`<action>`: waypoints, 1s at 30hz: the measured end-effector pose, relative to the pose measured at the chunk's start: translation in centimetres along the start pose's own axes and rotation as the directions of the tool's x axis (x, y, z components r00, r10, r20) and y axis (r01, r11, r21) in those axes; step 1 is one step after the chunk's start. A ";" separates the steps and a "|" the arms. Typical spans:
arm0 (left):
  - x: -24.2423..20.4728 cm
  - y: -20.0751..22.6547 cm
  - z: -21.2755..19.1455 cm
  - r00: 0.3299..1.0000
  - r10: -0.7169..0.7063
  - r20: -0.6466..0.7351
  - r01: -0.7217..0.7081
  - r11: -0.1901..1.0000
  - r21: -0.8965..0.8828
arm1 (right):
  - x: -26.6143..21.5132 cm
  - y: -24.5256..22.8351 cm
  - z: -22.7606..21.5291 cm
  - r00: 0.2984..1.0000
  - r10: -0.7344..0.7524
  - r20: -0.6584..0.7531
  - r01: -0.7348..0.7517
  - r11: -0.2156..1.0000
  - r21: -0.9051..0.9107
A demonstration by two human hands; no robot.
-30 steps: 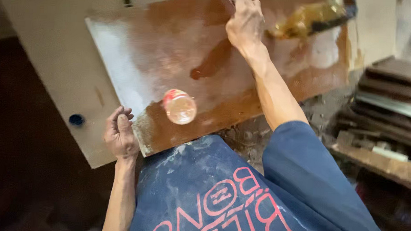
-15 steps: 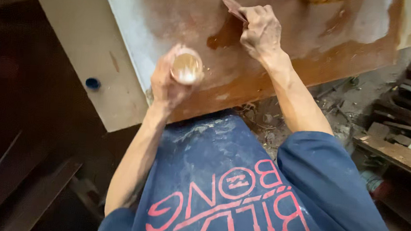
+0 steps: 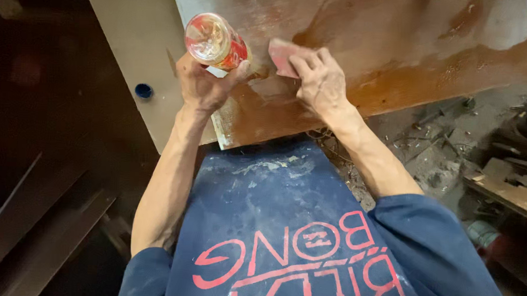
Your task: The person pours a viscous amber liquid from a plastic bottle onto a large wooden board and spreads it with a cloth. They then use a sanding block to rub the surface, repeatedly adding more liquid and spreading it across the board.
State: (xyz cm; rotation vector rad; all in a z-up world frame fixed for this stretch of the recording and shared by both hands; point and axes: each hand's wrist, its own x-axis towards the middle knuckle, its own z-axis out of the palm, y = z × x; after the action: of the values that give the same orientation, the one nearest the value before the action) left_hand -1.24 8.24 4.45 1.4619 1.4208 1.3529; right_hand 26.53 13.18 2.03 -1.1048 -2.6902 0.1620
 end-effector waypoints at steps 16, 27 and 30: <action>3.3 -5.9 -4.2 0.951 0.119 0.287 -0.078 0.986 -0.149 | 1.4 -14.5 1.8 0.932 0.363 0.016 -0.362 0.931 -0.042; 6.2 -5.9 -4.3 0.858 0.114 0.502 -0.074 0.992 -0.098 | 2.0 -19.4 3.5 0.928 0.371 -0.025 -0.372 0.922 -0.109; 7.8 -6.1 -4.7 0.834 0.107 0.541 -0.096 0.994 -0.050 | 2.9 -21.2 2.8 0.891 0.438 -0.116 -0.436 0.899 0.041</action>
State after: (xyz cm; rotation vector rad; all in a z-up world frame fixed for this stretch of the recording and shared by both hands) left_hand -8.40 15.94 1.35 1.7503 0.9634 0.8924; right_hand 9.44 0.17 3.78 -1.6462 -2.2898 0.1793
